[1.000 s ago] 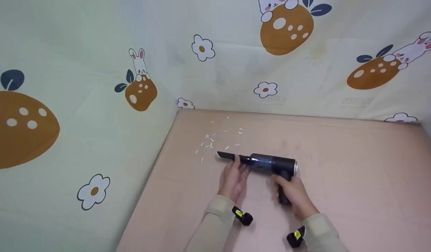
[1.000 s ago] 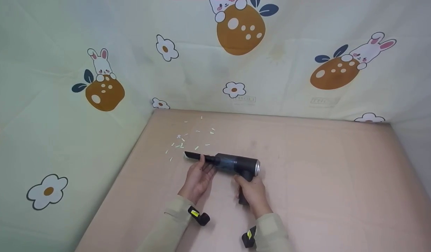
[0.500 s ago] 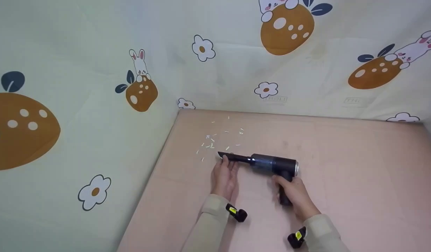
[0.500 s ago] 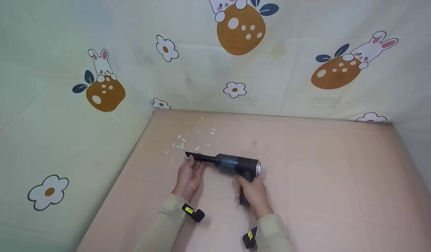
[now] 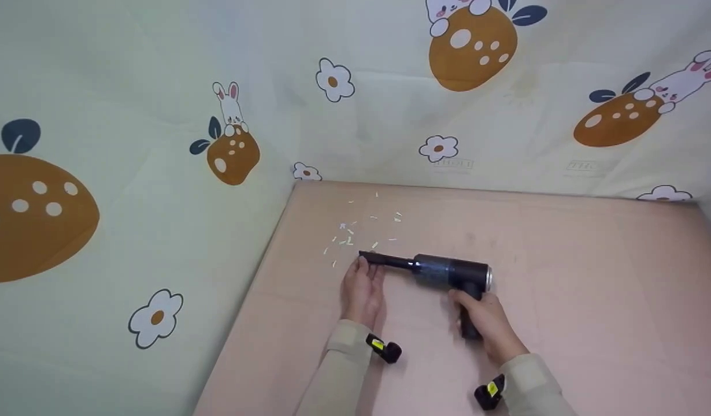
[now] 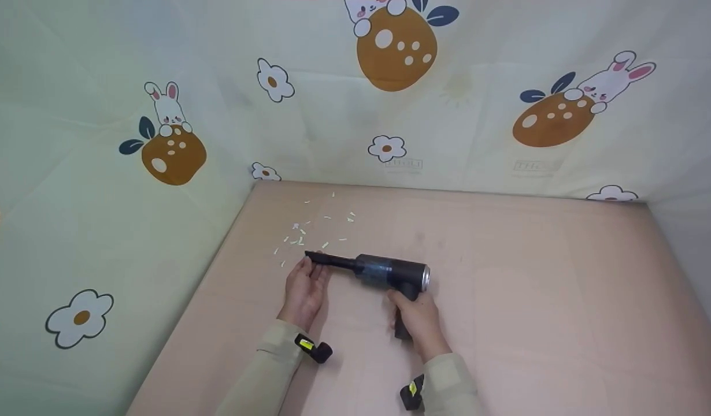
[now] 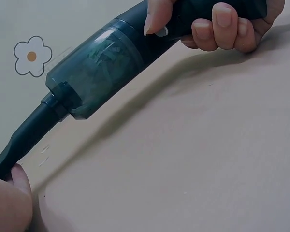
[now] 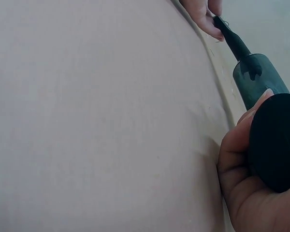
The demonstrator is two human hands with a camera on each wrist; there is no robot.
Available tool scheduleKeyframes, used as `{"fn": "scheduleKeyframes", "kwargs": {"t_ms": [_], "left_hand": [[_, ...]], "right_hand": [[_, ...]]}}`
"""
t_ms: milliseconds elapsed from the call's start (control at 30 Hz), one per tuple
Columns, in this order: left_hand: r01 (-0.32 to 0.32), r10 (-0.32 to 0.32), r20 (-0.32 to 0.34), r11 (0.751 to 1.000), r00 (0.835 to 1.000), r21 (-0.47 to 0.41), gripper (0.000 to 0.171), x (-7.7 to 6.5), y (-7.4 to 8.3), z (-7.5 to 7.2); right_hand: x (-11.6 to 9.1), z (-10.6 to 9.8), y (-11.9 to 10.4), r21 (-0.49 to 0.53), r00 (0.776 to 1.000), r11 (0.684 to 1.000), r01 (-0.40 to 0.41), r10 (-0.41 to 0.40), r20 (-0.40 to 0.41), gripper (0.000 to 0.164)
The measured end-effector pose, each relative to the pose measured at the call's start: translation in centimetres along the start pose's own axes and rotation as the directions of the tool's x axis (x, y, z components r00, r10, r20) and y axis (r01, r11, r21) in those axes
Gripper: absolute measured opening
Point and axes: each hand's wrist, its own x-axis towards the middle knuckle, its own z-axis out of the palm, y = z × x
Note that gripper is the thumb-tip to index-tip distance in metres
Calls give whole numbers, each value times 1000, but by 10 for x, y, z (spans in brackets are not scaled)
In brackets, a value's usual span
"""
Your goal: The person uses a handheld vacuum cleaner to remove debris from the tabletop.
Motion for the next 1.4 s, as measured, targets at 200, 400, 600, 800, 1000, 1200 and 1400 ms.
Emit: {"fn": "scheduleKeyframes", "kwargs": {"t_ms": [200,400,600,800,1000,1200,1400], "left_hand": [[-18,18,-12,1000,1000,2,46,1,2,-1],[-25,25,-26,1000,999,-15,46,3,4,-2],[-25,25,-40,1000,999,-12,45,6,8,-1],[-6,7,-37,1000,999,23,38,11,12,-1],[-7,9,-30,998,1000,68,11,18,16,0],[-16,19,-31,998,999,68,11,22,18,-1],[-10,11,-7,999,1000,35,18,21,18,-4]], "right_hand": [[1,-1,2,0,1000,1000,1,-1,-1,43],[3,-1,3,9,1000,1000,-1,1,0,42],[3,-1,4,0,1000,1000,5,-5,8,40],[2,0,3,-12,1000,1000,3,-2,11,44],[0,1,2,-20,1000,1000,-7,7,9,46],[0,2,1,-25,1000,1000,-6,6,-1,51],[0,1,2,-19,1000,1000,3,-3,5,53]]}}
